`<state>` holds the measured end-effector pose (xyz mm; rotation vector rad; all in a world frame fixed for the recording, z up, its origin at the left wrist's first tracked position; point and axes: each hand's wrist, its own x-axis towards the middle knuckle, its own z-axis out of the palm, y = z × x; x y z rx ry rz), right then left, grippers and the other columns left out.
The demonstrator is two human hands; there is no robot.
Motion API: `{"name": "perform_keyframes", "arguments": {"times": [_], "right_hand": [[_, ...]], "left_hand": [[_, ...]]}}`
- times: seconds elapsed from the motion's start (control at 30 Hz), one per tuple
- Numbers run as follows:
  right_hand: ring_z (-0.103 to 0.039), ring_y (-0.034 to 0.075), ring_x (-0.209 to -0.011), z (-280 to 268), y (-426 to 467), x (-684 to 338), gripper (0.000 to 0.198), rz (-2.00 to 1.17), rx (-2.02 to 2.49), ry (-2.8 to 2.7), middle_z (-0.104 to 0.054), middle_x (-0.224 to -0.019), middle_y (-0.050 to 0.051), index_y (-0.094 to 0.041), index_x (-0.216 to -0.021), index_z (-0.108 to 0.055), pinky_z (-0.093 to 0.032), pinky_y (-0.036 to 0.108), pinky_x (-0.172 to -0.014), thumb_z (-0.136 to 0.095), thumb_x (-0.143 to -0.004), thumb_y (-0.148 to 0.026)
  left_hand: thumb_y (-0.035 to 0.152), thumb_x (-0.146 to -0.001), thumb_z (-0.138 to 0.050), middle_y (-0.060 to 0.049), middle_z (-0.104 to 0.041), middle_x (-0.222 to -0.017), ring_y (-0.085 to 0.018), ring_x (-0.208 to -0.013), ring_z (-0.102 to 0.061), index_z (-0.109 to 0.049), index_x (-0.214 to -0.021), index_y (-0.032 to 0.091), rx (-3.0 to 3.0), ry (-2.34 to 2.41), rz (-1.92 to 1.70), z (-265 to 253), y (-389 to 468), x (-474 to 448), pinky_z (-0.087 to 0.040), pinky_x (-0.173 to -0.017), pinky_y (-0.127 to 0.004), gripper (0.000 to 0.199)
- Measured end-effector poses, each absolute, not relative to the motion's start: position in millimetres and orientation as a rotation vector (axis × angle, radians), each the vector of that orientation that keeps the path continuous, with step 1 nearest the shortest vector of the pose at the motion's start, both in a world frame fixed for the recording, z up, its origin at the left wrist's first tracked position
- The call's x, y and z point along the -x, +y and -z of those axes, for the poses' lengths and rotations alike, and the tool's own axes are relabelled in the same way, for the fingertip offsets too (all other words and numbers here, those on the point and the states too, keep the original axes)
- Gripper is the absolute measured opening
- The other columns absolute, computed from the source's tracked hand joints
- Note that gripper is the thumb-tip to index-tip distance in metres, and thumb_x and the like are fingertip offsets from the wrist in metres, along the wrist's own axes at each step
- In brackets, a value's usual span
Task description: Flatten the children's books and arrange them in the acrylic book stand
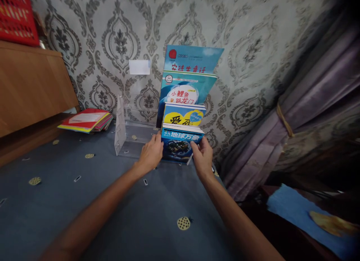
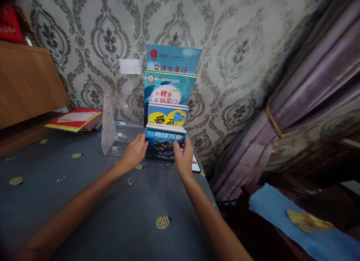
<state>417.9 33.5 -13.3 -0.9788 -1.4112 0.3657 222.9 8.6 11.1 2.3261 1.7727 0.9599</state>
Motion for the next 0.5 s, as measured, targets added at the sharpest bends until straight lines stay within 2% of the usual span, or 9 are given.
{"name": "perform_keyframes", "arguments": {"times": [0.17, 0.27, 0.37, 0.43, 0.5], "right_hand": [[-0.067, 0.025, -0.099, 13, 32, -415, 0.036, -0.507, 0.945, -1.323, -0.071, -0.106, 0.008, -0.019, -0.113, -0.063, -0.052, 0.045, -0.095, -0.060, -0.083, -0.039], [-0.065, 0.028, -0.110, 11, 33, -415, 0.040, -0.521, 0.915, -1.289, -0.071, -0.116, 0.011, -0.018, -0.116, -0.063, -0.049, 0.048, -0.101, -0.062, -0.082, -0.038], [-0.060, 0.031, -0.122, 11, 34, -421, 0.049, -0.489, 0.908, -1.221, -0.067, -0.127, 0.015, -0.017, -0.124, -0.061, -0.046, 0.052, -0.106, -0.065, -0.080, -0.038], [-0.059, 0.031, -0.124, 13, 35, -427, 0.053, -0.458, 0.934, -1.179, -0.065, -0.130, 0.016, -0.016, -0.127, -0.060, -0.044, 0.054, -0.107, -0.068, -0.078, -0.037], [-0.060, 0.031, -0.123, 15, 35, -432, 0.055, -0.429, 0.954, -1.168, -0.065, -0.129, 0.015, -0.017, -0.128, -0.059, -0.043, 0.055, -0.108, -0.069, -0.078, -0.037]], "left_hand": [[0.020, -0.101, -0.039, -0.018, -0.060, -0.128, -0.030, -0.108, -0.067, -0.036, -0.147, 0.014, -2.317, 1.831, -0.876, -15, 4, -223, -0.054, -0.089, -0.041, 0.046], [0.026, -0.099, -0.047, -0.018, -0.060, -0.131, -0.031, -0.111, -0.066, -0.038, -0.146, 0.014, -2.317, 1.775, -0.903, -20, 8, -216, -0.054, -0.093, -0.043, 0.049], [0.021, -0.095, -0.052, -0.016, -0.062, -0.131, -0.026, -0.111, -0.066, -0.042, -0.144, 0.014, -2.282, 1.566, -0.993, -25, 19, -199, -0.052, -0.100, -0.042, 0.051], [0.015, -0.095, -0.046, -0.015, -0.064, -0.129, -0.022, -0.105, -0.067, -0.043, -0.144, 0.012, -2.169, 1.439, -1.034, -30, 27, -186, -0.056, -0.095, -0.039, 0.050], [0.011, -0.095, -0.039, -0.015, -0.063, -0.129, -0.021, -0.100, -0.069, -0.042, -0.145, 0.011, -2.024, 1.378, -1.070, -33, 34, -174, -0.060, -0.082, -0.035, 0.051]]}}
